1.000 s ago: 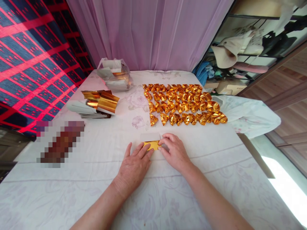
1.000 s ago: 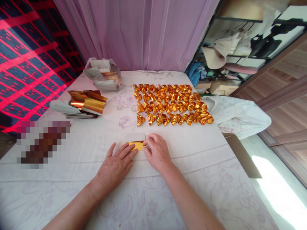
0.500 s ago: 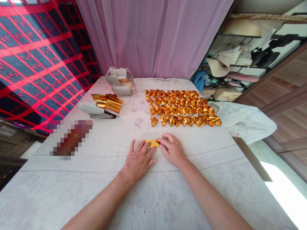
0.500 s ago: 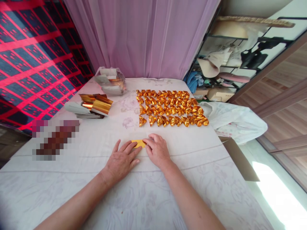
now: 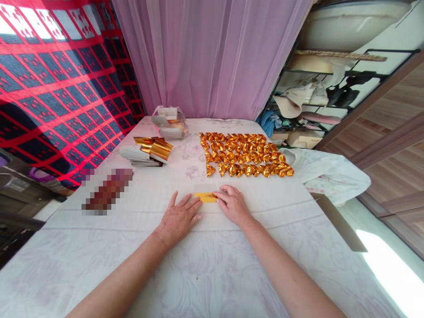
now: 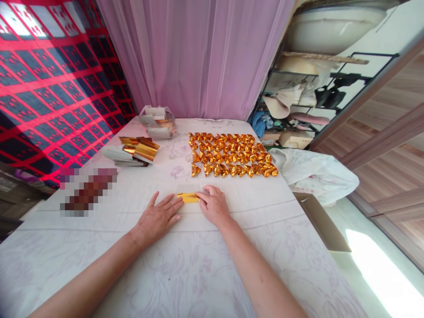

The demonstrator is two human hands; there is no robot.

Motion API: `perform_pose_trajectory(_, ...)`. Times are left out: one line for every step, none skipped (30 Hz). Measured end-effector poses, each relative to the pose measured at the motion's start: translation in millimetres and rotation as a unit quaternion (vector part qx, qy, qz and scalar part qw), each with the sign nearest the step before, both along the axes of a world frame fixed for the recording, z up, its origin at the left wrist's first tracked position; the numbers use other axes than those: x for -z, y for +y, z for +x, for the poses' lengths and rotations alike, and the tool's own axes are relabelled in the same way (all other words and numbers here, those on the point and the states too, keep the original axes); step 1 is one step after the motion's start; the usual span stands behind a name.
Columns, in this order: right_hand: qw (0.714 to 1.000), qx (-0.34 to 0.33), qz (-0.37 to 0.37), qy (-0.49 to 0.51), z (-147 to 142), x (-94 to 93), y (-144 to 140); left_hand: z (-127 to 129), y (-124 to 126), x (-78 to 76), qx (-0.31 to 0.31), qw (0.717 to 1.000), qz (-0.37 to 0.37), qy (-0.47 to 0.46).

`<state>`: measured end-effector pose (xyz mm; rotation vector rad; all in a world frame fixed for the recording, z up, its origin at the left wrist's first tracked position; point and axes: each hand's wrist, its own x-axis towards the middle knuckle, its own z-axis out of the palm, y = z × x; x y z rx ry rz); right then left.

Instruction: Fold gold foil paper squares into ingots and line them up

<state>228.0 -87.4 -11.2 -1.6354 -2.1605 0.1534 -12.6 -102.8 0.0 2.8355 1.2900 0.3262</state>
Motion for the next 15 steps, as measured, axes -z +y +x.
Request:
perform_pose_trajectory(1.0, 0.0, 0.0, 0.0, 0.2, 0.1, 0.3, -2.7, -0.3, -0.2, -0.004, 1.0, -0.004, 0.002)
perform_pose_trajectory(1.0, -0.001, 0.0, 0.0, 0.4, 0.2, 0.7, -5.4, -0.7, -0.3, -0.007, 1.0, -0.006, 0.004)
perform_pose_trajectory(1.0, -0.001, -0.001, 0.001, 0.6, 0.2, 1.0, -7.8, -1.2, -0.3, -0.011, 1.0, -0.008, 0.007)
perform_pose_trajectory(1.0, -0.001, -0.001, 0.001, 0.8, 0.3, 1.3, -10.0, -1.7, -0.4, -0.014, 1.0, -0.007, 0.009)
perform_pose_trajectory(1.0, -0.002, -0.002, -0.001, 0.8, 0.2, 1.6, -11.8, -2.2, -0.6, -0.015, 1.0, -0.004, 0.011)
perform_pose_trajectory(1.0, -0.002, -0.001, -0.003, 0.6, 0.0, 1.9, -13.0, -2.6, -0.9, -0.016, 1.0, 0.001, 0.013)
perform_pose_trajectory(1.0, -0.002, 0.0, -0.006, 0.3, -0.2, 2.1, -13.5, -2.9, -1.2, -0.017, 1.0, 0.007, 0.015)
perform_pose_trajectory(1.0, -0.002, 0.001, -0.009, -0.2, -0.6, 2.2, -13.3, -2.9, -1.7, -0.019, 1.0, 0.016, 0.016)
perform_pose_trajectory(1.0, -0.001, 0.003, -0.012, -0.8, -1.1, 2.1, -12.5, -2.6, -2.1, -0.019, 0.999, 0.027, 0.018)
perform_pose_trajectory(1.0, 0.0, 0.005, -0.016, -1.5, -1.7, 1.9, -11.1, -1.8, -2.6, -0.018, 0.999, 0.039, 0.019)
perform_pose_trajectory(1.0, 0.0, 0.007, -0.018, -2.2, -2.5, 1.4, -9.4, -0.7, -3.0, -0.016, 0.998, 0.056, 0.017)
perform_pose_trajectory(1.0, 0.001, 0.01, -0.021, -2.9, -3.7, 0.5, -7.9, 0.9, -3.1, -0.007, 0.997, 0.071, 0.02)
perform_pose_trajectory(1.0, 0.002, 0.012, -0.024, -3.7, -5.1, -0.7, -6.5, 2.8, -3.0, 0.006, 0.996, 0.085, 0.022)
perform_pose_trajectory(1.0, 0.003, 0.014, -0.028, -4.6, -6.9, -2.5, -5.6, 4.7, -2.5, 0.018, 0.995, 0.095, 0.021)
perform_pose_trajectory(0.999, 0.005, 0.019, -0.031, -5.7, -9.0, -4.8, -5.2, 6.6, -1.7, 0.025, 0.995, 0.099, 0.02)
